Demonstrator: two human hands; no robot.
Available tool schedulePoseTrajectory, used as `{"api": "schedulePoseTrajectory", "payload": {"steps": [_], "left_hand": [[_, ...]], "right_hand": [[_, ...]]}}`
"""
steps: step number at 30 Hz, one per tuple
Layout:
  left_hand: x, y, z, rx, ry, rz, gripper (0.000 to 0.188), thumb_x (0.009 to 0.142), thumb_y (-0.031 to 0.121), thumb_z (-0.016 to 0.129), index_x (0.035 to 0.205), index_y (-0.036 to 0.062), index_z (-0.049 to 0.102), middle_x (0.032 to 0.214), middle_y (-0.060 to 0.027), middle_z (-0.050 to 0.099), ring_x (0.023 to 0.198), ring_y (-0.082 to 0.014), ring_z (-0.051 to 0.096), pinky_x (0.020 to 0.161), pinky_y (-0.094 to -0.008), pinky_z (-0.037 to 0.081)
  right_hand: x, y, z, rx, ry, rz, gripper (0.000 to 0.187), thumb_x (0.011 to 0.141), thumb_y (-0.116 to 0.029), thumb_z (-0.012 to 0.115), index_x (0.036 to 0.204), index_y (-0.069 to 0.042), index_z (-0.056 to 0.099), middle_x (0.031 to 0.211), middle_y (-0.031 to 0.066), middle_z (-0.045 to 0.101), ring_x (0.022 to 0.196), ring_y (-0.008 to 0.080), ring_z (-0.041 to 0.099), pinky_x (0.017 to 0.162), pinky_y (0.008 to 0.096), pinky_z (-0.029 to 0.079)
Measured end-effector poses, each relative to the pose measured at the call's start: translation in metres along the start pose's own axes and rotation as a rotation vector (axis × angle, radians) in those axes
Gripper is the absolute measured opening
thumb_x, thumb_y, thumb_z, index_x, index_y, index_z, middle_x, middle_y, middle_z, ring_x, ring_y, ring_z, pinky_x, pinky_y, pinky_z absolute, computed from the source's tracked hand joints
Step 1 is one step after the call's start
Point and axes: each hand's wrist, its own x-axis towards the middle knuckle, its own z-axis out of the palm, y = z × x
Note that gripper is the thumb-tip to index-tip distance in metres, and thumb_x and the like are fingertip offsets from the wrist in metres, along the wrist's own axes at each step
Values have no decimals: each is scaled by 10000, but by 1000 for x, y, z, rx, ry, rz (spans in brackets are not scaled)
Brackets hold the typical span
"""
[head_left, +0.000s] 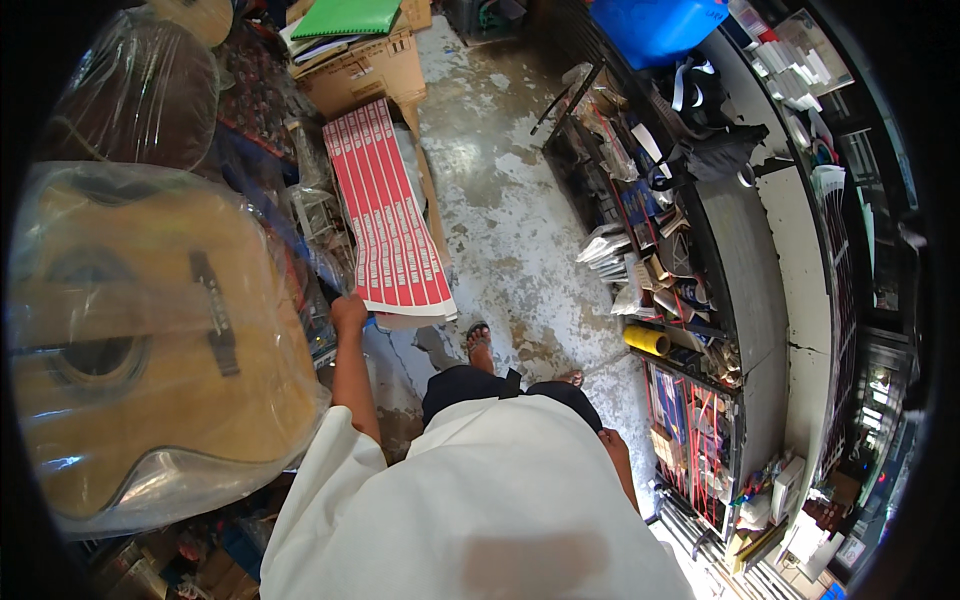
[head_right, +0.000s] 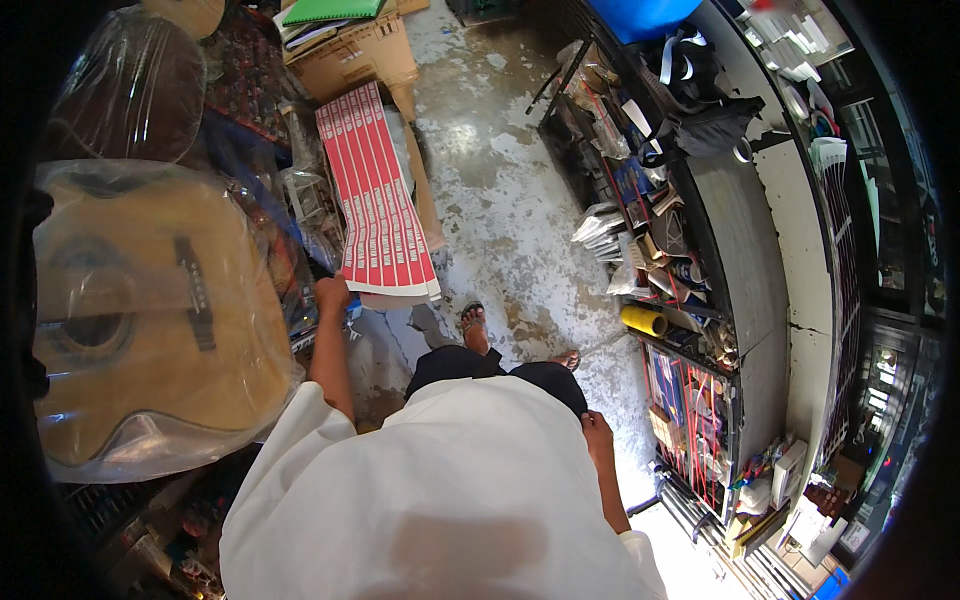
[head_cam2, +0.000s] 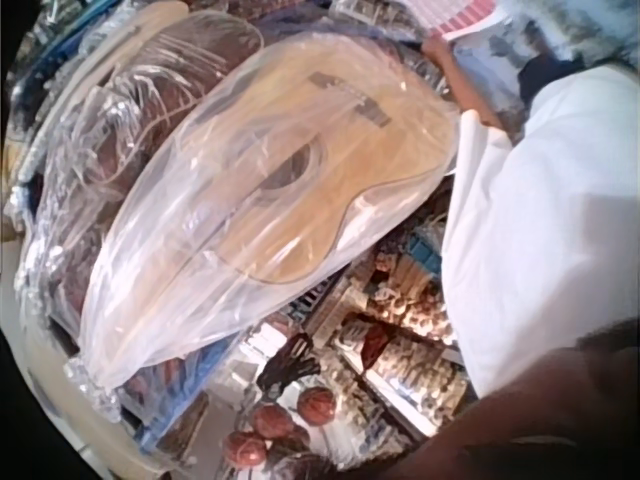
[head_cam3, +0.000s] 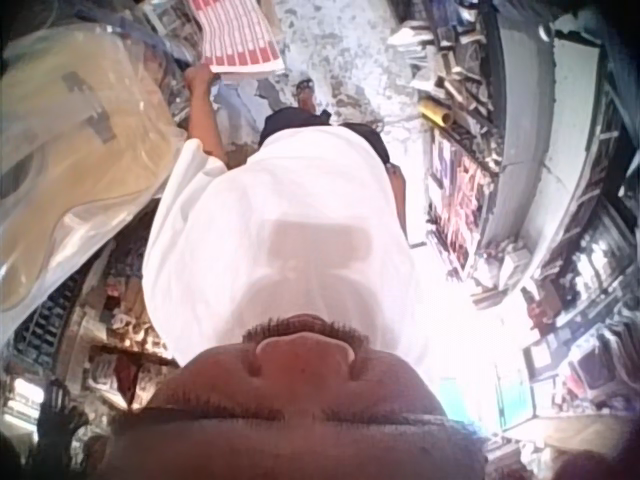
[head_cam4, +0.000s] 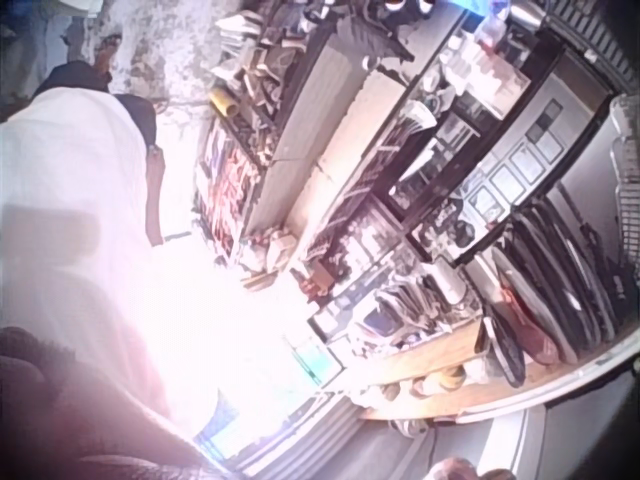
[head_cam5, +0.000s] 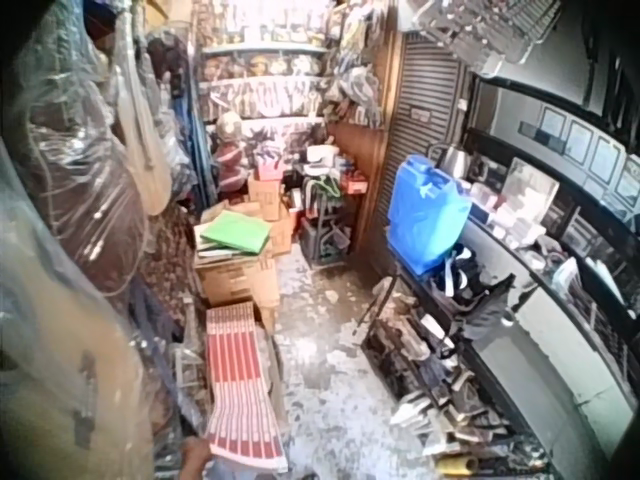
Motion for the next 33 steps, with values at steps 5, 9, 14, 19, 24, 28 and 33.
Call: {"api": "schedulePoseTrajectory", "payload": {"steps": [5, 9, 14, 19, 24, 28, 33], "left_hand": [[-5, 3, -10, -841, -344, -200, 319, 1073, 298, 682, 1113, -15, 730, 1012, -120, 772, 910, -254, 765, 826, -375, 638], [-12, 24, -23, -1042, -405, -78, 356, 1062, 250, 708, 1292, -4, 609, 1121, -99, 730, 959, -225, 740, 801, -377, 631], [-33, 70, -41, -1055, -240, 1, 348, 1014, 66, 692, 1337, 19, 572, 1043, -70, 721, 852, -147, 715, 677, -332, 603], [-80, 108, -67, -1280, -276, 181, 227, 1038, 10, 641, 1265, 16, 635, 1052, -63, 721, 869, -124, 709, 721, -317, 610], [-143, 136, -88, -1379, -436, 190, 167, 1078, 40, 638, 1236, 19, 687, 1067, -49, 728, 871, -125, 717, 749, -296, 613], [-206, 154, -92, -1364, -544, 204, 175, 1072, 79, 676, 1239, 30, 698, 1032, -36, 742, 868, -115, 714, 764, -280, 599], [-289, 160, -81, -1298, -754, 129, 208, 1055, 107, 712, 1237, 9, 688, 1041, -47, 744, 865, -138, 733, 798, -304, 638]], "right_hand": [[0, -11, -5, -78, 5, -36, 424, 1069, -366, 646, 1331, -40, 720, 1174, 229, 787, 1076, 363, 768, 945, 432, 585], [6, -29, -12, -106, -14, -85, 427, 1055, -353, 667, 1363, -59, 704, 1181, 230, 786, 1101, 369, 768, 959, 439, 590], [22, -75, -26, -93, -43, -160, 465, 1059, -350, 665, 1408, -42, 665, 1235, 217, 777, 1116, 365, 770, 977, 433, 593], [25, -145, -35, 6, -126, -399, 432, 1085, -294, 668, 1421, -24, 640, 1240, 234, 762, 1144, 332, 756, 973, 411, 596], [20, -246, -22, 365, -443, -370, 604, 1130, -421, 601, 1588, -45, 488, 1474, 206, 652, 1279, 294, 683, 1097, 413, 524], [5, -324, -27, 812, -701, -254, 757, 1116, -616, 519, 1620, -57, 432, 1524, 158, 596, 1319, 274, 641, 1093, 406, 507], [9, -383, -20, 890, -656, -235, 700, 1081, -541, 644, 1534, -17, 540, 1345, 124, 707, 1161, 241, 713, 1004, 393, 557]]}}
